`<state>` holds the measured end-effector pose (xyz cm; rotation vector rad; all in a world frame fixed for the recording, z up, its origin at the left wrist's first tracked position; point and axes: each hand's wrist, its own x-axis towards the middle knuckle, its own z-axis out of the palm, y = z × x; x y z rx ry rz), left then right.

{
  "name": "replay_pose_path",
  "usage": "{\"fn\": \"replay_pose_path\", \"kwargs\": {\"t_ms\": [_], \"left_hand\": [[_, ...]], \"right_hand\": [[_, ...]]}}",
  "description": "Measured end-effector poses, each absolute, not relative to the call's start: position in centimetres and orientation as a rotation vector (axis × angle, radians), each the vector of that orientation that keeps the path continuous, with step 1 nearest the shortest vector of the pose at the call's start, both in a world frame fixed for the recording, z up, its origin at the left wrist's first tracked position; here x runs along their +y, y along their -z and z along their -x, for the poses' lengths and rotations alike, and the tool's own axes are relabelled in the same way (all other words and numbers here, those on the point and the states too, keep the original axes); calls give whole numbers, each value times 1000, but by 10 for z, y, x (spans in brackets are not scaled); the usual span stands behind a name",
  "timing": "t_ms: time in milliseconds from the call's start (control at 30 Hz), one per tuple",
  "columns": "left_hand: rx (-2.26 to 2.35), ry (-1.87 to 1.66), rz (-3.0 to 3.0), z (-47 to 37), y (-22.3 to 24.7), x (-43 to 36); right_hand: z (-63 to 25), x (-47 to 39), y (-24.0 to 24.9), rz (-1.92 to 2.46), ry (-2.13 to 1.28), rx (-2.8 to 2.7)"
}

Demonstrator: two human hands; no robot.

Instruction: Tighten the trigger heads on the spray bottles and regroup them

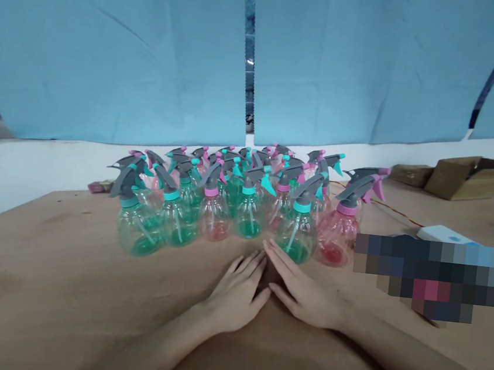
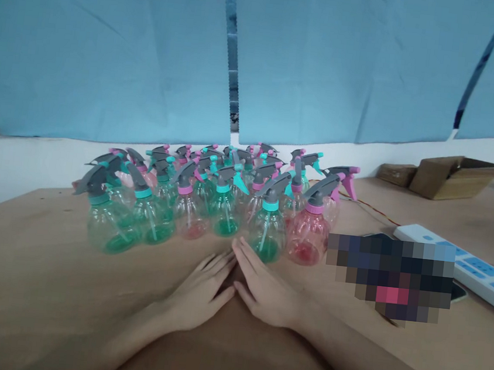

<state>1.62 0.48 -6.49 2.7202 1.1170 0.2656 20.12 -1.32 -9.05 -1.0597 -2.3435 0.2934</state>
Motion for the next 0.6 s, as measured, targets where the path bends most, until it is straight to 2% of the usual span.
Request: {"fn": "replay_pose_path", "kwargs": {"t_ms": [233,600], "left_hand": [[1220,-85,-2747,4,64,-6],[1194,-147,-2734,2,62,-6]], "right_hand": [[-204,-10,93,1192,-339,-2516],[-206,-11,92,1130,-316,-2518]]}}
